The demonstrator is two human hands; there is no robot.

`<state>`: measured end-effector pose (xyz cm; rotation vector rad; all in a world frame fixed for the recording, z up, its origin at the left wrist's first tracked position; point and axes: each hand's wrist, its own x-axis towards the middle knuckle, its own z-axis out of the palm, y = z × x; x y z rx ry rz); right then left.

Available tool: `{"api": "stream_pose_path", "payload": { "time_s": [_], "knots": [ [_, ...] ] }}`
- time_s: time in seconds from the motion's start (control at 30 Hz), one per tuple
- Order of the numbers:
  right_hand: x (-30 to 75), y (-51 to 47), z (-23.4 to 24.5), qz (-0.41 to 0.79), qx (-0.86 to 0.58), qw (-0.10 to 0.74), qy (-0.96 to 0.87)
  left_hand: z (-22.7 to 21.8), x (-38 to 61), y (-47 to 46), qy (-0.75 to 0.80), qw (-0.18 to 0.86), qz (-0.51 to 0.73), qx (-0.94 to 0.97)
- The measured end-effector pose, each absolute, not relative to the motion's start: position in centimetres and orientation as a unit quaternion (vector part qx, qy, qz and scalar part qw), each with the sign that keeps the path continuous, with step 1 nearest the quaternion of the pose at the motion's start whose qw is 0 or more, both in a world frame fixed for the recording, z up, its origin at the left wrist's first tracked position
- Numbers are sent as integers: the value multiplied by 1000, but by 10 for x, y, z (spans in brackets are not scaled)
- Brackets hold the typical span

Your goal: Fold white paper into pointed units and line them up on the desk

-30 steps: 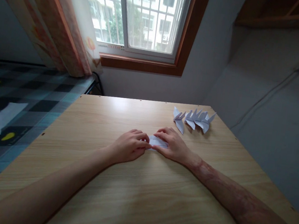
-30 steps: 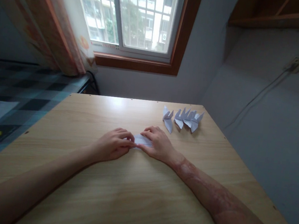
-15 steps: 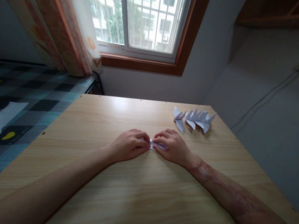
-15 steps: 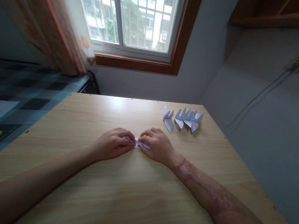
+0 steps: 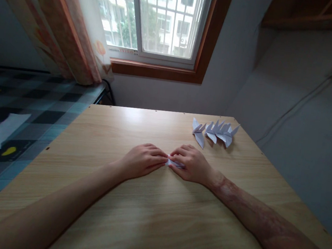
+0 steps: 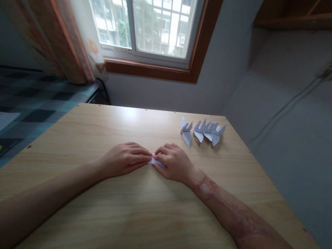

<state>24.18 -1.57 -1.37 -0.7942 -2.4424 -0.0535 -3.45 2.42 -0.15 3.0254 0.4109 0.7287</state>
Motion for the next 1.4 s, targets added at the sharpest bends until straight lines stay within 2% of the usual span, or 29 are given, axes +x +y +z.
{"api": "stream_pose_path", "payload": {
  "time_s": [0.13, 0.43, 1.0, 1.4],
  "knots": [
    [242, -17, -14, -48, -279, 284, -916, 3, -36, 25, 117, -12, 220, 968],
    [243, -18, -13, -82, -264, 278, -920, -2, -38, 30, 153, 68, 231, 959],
    [241, -15, -18, -25, -286, 304, -908, 0, -36, 27, 164, 67, 242, 954],
    [239, -14, -19, 57, -316, 311, -895, -1, -37, 27, 182, 43, 257, 948]
  ]
}}
